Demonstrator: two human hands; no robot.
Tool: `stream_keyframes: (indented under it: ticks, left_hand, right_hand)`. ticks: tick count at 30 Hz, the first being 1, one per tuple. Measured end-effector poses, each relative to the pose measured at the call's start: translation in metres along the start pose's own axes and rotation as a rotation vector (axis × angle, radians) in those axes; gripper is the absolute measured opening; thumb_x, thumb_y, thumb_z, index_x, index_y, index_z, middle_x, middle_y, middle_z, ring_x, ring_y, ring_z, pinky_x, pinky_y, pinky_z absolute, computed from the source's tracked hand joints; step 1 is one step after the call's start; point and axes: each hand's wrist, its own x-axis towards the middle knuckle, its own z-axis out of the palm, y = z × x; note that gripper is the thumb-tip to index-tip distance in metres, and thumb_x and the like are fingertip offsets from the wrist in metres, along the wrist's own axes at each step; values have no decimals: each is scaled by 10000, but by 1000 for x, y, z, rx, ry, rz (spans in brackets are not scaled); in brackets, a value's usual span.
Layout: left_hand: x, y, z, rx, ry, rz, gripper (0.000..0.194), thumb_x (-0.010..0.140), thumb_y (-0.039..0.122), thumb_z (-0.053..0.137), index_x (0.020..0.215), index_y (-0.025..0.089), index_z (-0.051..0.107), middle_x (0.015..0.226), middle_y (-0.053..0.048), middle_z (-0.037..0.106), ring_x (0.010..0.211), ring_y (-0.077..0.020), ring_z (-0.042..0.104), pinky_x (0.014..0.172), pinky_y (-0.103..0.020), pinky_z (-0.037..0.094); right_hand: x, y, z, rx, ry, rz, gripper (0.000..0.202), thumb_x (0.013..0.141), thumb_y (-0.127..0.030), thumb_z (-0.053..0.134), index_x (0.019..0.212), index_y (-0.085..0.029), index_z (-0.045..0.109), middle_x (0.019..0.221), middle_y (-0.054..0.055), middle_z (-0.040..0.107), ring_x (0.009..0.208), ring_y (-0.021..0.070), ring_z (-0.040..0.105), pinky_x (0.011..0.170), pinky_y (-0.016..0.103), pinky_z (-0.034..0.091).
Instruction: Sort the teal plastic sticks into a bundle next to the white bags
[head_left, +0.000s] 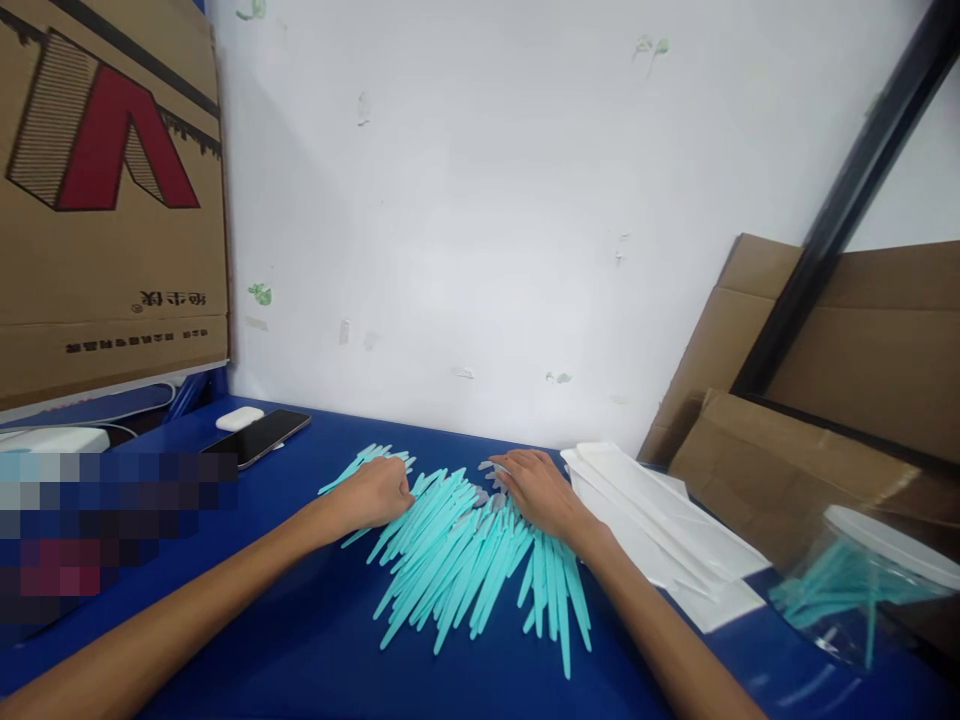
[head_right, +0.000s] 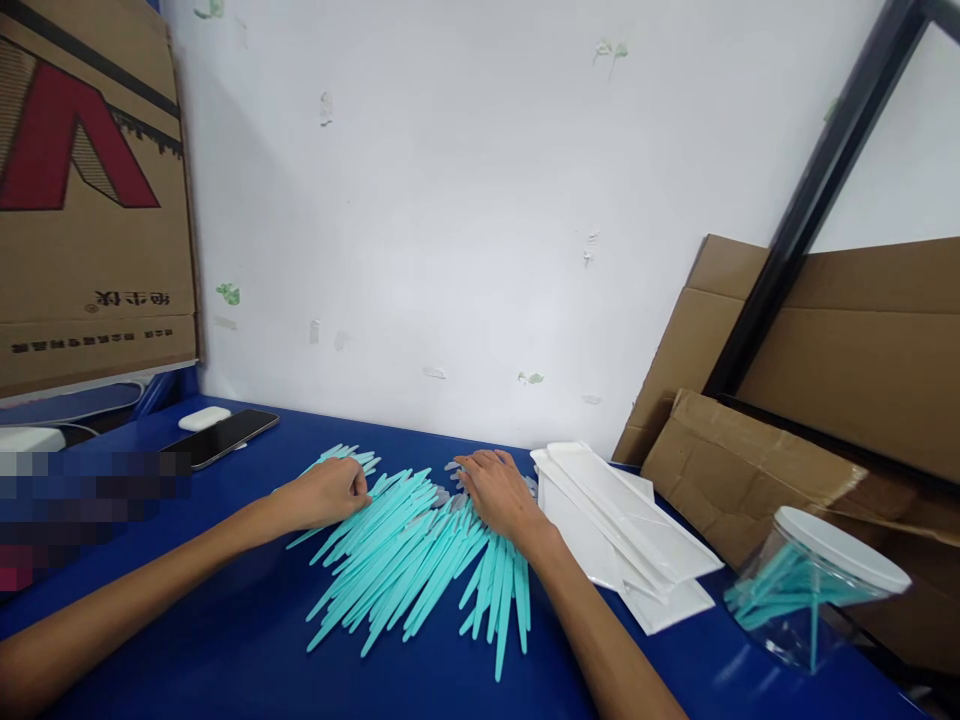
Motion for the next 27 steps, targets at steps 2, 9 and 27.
stream_keyframes:
  ticks: [2,9,27]
  left_hand:
    - [-1,1,0,3,-19,-10,245,742,321,525,539,210,604,514,-32,598,523,-177,578,509,-270,357]
    - [0,6,-2,29,-9,-26,176,702,247,495,568,206,601,570,-55,631,566,-194,600,506,-284,322]
    - [-4,13,-12,13,141,103,292,992,348,253,1024,228,518,720,-25,617,679,-219,579,599,-281,331]
  right_hand:
    - [-1,3,3,-3,-24,1,347,1024,-254,361,1287,-219,584,1198,87,681,1201,245,569,1006,430,410]
    - [-1,11,11,-7,-95,-21,268,987,-209,469,1123,-264,692,1054,54,734,1038,223,658,994,411,403]
    - [13,9,14,-199,-99,-159,147,972,-238,535,929,-201,670,867,39,715,924,195,620,1001,376,325]
